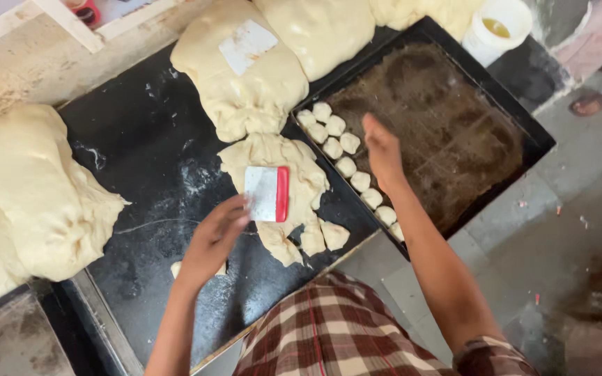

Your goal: The person divides portions of dough from a larger piece and places them in rows on a tray, using a scraper tool to cut the dough into smaller pieces.

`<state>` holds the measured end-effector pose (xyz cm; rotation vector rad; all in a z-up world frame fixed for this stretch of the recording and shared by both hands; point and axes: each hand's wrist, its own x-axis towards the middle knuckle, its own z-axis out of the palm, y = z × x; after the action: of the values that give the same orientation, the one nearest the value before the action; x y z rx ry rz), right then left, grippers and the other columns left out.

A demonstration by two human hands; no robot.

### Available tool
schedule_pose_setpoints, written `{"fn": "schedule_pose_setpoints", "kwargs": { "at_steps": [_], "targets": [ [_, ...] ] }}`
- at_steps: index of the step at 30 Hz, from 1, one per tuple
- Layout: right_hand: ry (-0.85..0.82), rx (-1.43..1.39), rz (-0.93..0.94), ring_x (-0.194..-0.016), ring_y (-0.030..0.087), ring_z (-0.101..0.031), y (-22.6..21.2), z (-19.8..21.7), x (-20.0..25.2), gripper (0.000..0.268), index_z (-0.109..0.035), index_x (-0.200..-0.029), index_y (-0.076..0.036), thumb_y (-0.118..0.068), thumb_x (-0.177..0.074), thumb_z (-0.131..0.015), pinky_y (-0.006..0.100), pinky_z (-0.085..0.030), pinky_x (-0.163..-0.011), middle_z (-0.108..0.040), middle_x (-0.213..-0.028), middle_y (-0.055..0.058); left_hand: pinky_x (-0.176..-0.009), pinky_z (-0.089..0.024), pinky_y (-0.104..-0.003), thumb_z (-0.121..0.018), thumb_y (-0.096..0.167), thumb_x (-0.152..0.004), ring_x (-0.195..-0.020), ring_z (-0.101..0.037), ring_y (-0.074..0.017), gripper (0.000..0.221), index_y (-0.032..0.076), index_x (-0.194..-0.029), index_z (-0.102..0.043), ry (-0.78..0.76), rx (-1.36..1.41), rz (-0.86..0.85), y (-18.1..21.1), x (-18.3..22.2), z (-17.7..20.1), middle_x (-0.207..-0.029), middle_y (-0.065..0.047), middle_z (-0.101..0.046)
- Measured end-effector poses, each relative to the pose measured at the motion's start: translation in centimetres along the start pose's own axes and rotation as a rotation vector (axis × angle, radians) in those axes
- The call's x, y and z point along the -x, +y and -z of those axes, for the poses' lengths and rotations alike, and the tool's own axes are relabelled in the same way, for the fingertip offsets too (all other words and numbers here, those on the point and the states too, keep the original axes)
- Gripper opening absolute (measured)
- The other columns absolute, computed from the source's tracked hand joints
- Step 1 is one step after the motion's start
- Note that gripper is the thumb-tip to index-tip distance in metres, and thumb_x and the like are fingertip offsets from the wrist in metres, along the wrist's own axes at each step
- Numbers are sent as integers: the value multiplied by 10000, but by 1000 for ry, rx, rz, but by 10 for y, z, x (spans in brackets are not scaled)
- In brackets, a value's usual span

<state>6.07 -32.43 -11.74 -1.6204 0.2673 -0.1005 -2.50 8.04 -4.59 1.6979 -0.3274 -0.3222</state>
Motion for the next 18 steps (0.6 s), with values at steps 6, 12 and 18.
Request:
{"fn": "schedule_pose_setpoints", "kwargs": {
  "at_steps": [6, 12, 18],
  "targets": [
    [57, 424, 448, -1356, 317, -588, -3, -58, 59, 278, -663, -1330, -18, -86, -1067, -606, 389, -490, -1102, -673, -1376, 182, -962, -334, -638, -825, 215, -708, -1221, -498, -405, 655, 53, -1311, -626, 154, -1067, 87, -81, 73, 32, -1293, -191, -632],
    [-346, 598, 329, -966, 301, -740, -30, -124, 180, 213, -735, -1152, -59, -196, -990, -715, 378, -573, -847, -748, -1079, 147, -1028, -395, -556, -814, 199, -754, -1229, -582, -267, 273, 165, -933, -611, -42, -1067, 33, -75, 84, 33, -1049, -53, -704],
    [-85, 927, 591, -986, 355, -611, -32, -165, 227, 431, -690, -1085, -28, -324, -788, -794, 504, -450, -852, -717, -997, 148, -675, -474, -210, -747, 113, -882, -796, -601, -91, 768, 127, -1520, -318, 78, -44, 206, -38, 77, 29, -950, -48, -685]
  ]
}}
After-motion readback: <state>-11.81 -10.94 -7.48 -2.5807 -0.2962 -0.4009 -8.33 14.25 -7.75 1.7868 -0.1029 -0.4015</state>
